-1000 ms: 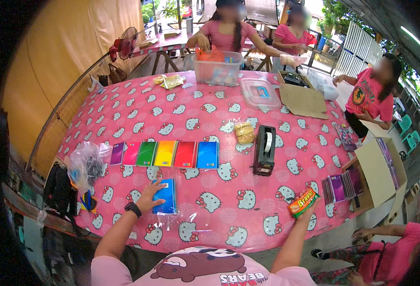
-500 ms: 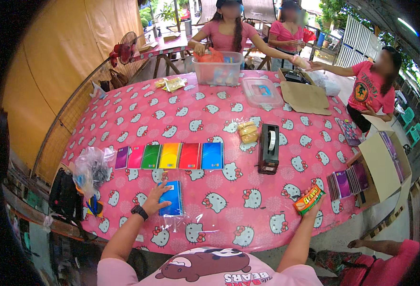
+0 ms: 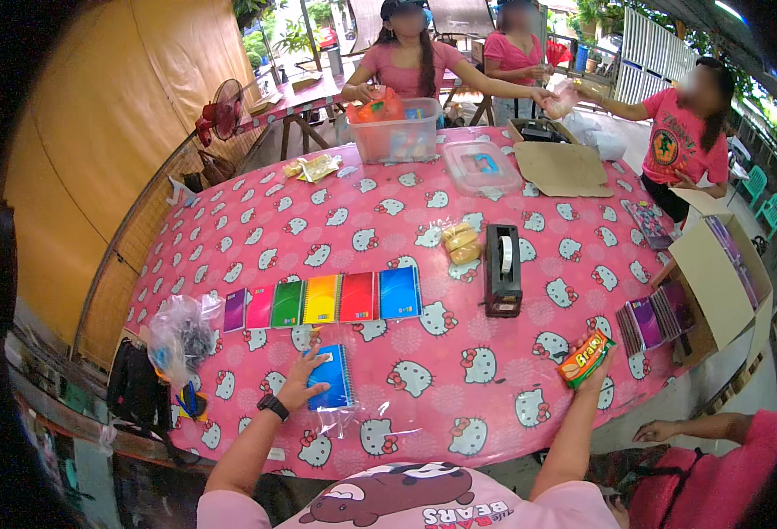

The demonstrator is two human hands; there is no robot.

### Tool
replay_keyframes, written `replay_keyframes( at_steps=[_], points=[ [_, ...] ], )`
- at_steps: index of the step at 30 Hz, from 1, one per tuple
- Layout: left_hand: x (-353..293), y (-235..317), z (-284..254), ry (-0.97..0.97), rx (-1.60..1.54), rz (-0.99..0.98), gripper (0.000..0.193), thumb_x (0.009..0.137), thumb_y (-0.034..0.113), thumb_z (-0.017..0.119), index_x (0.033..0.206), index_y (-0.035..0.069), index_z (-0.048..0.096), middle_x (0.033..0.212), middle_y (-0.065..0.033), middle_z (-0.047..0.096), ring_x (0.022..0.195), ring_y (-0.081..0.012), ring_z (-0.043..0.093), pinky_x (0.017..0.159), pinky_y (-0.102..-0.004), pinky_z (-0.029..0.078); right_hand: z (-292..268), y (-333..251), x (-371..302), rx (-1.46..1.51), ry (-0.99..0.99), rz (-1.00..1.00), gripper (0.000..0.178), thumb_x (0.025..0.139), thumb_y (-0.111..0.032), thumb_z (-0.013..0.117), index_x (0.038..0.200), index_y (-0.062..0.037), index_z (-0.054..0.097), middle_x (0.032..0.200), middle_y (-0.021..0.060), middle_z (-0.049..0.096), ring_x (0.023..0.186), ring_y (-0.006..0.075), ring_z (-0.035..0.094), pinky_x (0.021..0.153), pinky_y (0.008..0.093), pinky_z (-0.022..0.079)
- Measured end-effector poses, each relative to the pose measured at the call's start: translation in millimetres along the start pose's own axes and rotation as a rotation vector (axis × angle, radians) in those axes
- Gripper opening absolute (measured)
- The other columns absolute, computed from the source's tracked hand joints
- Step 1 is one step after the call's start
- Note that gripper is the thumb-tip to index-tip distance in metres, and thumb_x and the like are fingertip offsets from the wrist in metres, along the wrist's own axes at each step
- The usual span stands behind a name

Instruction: The person places small notebooks into individual plastic sleeves and seals them using adhesive tape.

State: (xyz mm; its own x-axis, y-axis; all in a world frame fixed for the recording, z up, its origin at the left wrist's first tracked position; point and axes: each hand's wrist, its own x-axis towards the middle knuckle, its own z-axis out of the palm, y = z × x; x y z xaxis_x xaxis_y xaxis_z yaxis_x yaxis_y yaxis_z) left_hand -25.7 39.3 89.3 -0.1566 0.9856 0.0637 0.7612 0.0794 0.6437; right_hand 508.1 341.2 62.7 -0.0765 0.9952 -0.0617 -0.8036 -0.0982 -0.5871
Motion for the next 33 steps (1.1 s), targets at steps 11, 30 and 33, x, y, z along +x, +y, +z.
replay_keyframes(
  at_steps=[11, 30, 33],
  points=[
    [-2, 2, -2, -0.002, -0.036, 0.015, 0.063, 0.077, 0.041, 0.065, 0.131, 0.019, 0.043, 0.145, -0.012, 0.026, 0.134, -0.0377, 0.018, 0.108, -0.0512, 0.014, -14, 3, 6, 0.008, 0.02, 0.014, 0.063, 0.085, -0.061, 0.041, 0.113, -0.0057, 0.052, 0.091, 0.0057, 0.059, 0.078, 0.0185, 0.056, 0.068, 0.0327, 0.049],
    [6, 9, -1, -0.01, -0.068, 0.02, 0.064, 0.076, 0.035, 0.067, 0.13, 0.013, 0.043, 0.145, -0.0138, 0.027, 0.134, -0.0379, 0.018, 0.109, -0.0481, 0.014, -36, -1, 15, 0.032, 0.002, -0.005, 0.066, 0.082, -0.063, 0.045, 0.112, -0.0052, 0.054, 0.093, 0.0079, 0.062, 0.079, 0.0187, 0.061, 0.07, 0.0361, 0.052],
    [2, 7, -1, 0.003, -0.07, 0.018, 0.064, 0.076, 0.036, 0.066, 0.131, 0.013, 0.043, 0.145, -0.0138, 0.027, 0.134, -0.0374, 0.019, 0.109, -0.048, 0.014, -35, 3, 17, 0.033, 0.0, 0.014, 0.067, 0.083, -0.064, 0.043, 0.113, -0.0046, 0.054, 0.094, 0.0085, 0.062, 0.079, 0.0194, 0.061, 0.07, 0.0362, 0.052]
  ],
)
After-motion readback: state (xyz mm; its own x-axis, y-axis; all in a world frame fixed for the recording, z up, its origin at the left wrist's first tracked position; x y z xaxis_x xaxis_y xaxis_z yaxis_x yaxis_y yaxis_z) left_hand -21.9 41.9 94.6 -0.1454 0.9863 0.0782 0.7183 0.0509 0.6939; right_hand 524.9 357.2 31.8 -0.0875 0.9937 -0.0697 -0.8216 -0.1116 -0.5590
